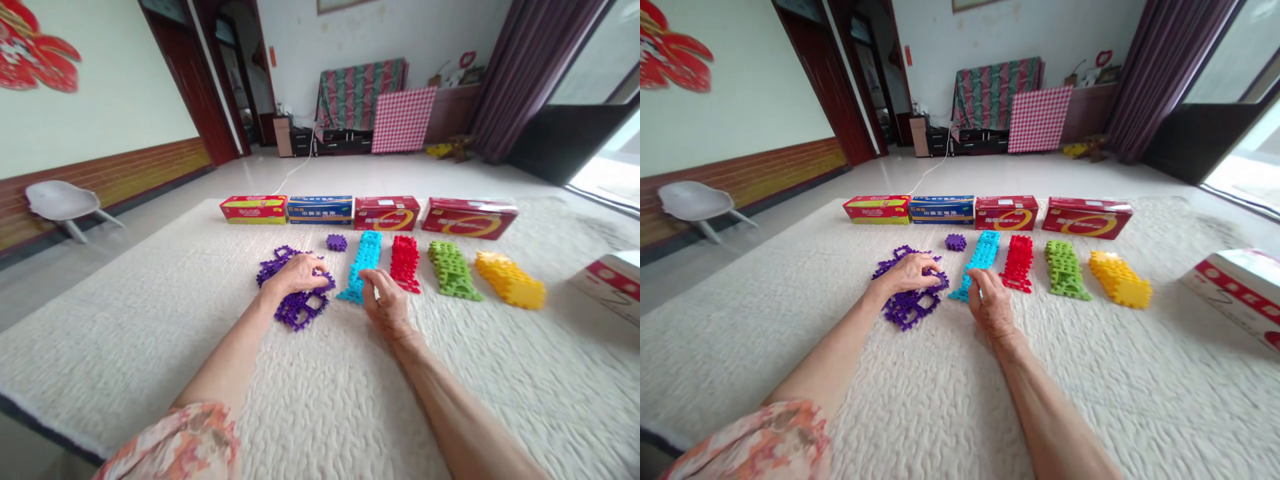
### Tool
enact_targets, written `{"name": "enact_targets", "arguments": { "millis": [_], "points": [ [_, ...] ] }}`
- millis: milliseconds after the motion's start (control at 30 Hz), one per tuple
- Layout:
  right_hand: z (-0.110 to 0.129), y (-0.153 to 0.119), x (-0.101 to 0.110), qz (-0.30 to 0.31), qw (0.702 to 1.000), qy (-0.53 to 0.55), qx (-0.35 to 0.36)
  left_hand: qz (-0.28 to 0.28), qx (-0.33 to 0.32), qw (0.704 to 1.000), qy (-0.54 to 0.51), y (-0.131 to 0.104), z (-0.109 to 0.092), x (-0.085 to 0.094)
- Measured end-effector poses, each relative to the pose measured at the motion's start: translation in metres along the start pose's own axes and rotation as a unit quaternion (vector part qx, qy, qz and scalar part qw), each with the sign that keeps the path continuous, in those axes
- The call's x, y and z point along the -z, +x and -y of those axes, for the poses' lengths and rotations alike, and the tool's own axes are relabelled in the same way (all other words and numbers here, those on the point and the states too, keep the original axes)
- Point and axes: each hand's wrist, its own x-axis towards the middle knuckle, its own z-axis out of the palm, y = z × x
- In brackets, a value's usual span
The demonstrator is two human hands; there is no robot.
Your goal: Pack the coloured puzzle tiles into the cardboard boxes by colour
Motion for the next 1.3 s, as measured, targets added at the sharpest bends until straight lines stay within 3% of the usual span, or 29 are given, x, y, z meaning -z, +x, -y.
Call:
{"name": "enact_targets", "arguments": {
  "millis": [300, 667, 800, 933, 1133, 1300],
  "points": [
    [-0.009, 0.010, -0.005, -0.042, 0.998, 0.029, -0.044, 0.081, -0.012, 0.992, 0.094, -0.001, -0.003, -0.006],
    [-0.016, 0.013, -0.011, -0.063, 0.990, 0.048, -0.113, 0.101, -0.017, 0.983, 0.150, 0.000, -0.018, -0.007],
    [-0.015, 0.014, -0.011, -0.071, 0.989, 0.047, -0.125, 0.075, 0.012, 0.996, 0.053, 0.000, -0.015, -0.007],
    [-0.015, 0.015, -0.012, -0.071, 0.988, 0.054, -0.126, 0.001, 0.048, 0.999, -0.026, 0.007, -0.008, -0.011],
    [-0.016, 0.016, -0.012, -0.053, 0.991, 0.029, -0.117, -0.055, 0.090, 0.992, -0.067, 0.017, -0.002, -0.029],
    [-0.016, 0.016, -0.012, -0.046, 0.992, 0.023, -0.113, -0.102, 0.074, 0.990, -0.057, 0.021, 0.002, -0.035]
  ]
}}
